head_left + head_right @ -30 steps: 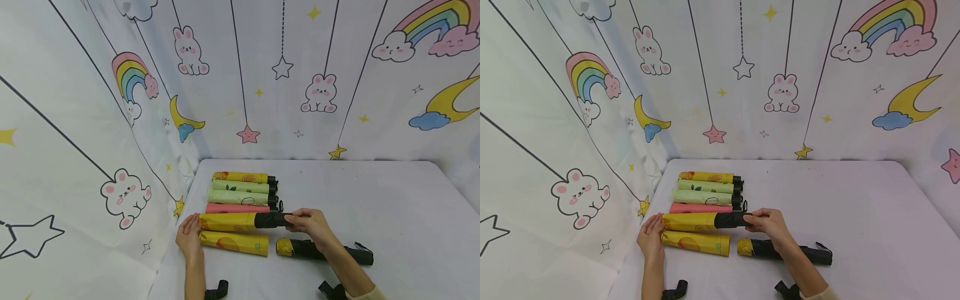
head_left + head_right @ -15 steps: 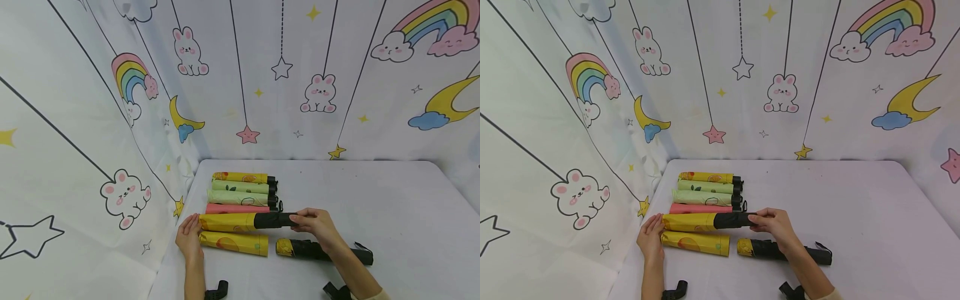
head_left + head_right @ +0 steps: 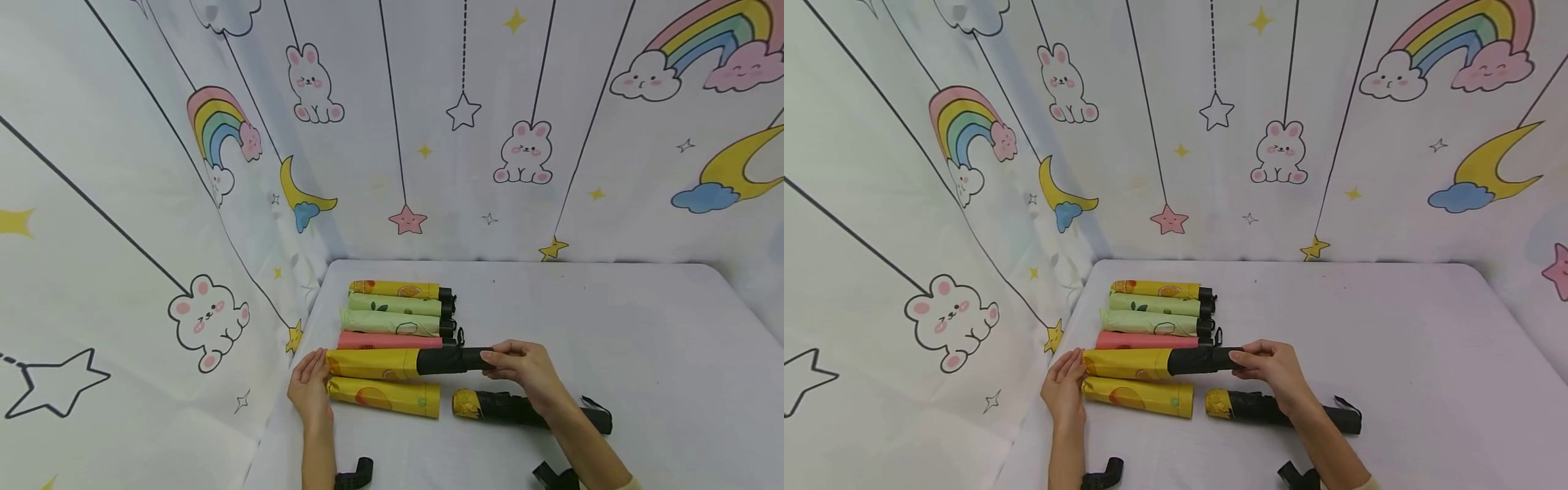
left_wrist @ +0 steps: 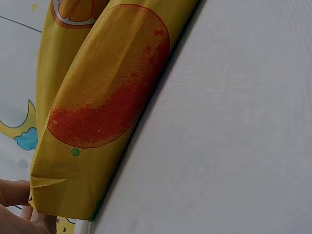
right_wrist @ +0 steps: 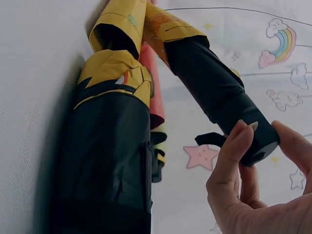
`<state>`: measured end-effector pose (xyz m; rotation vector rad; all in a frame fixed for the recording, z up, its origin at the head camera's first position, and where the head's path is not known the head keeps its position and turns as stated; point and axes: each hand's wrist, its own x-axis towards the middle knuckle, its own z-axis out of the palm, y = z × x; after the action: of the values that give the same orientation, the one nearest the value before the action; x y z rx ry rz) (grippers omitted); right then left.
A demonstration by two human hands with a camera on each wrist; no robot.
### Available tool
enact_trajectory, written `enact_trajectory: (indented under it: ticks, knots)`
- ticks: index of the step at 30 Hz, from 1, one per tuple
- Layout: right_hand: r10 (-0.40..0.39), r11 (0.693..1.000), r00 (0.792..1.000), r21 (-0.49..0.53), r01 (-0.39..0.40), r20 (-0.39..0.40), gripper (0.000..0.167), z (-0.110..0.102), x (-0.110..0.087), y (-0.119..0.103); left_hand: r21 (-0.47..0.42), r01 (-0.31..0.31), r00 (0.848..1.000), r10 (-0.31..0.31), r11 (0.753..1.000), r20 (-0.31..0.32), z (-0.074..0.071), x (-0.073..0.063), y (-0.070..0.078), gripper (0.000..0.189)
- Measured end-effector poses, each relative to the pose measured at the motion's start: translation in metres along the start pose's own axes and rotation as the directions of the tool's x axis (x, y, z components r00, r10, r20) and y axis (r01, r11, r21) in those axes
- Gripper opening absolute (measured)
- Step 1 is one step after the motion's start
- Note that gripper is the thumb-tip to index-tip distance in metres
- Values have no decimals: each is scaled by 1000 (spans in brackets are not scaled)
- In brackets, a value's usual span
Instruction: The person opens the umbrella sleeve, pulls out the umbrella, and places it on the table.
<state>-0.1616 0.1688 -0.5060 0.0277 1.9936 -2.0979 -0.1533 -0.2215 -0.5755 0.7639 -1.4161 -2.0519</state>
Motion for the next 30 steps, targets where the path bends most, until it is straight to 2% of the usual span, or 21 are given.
enact_trajectory:
  ticks: [12,30]
  knots:
    - [-24,1000,999,-5,24,36,30,-15,0,2,8,19,1000,-19,1000,17,0,0,0,44]
    - [-42,999,998,16,41,45,26,-22,0,3,18,31,999,-31,999,10,-2,-4,5,43]
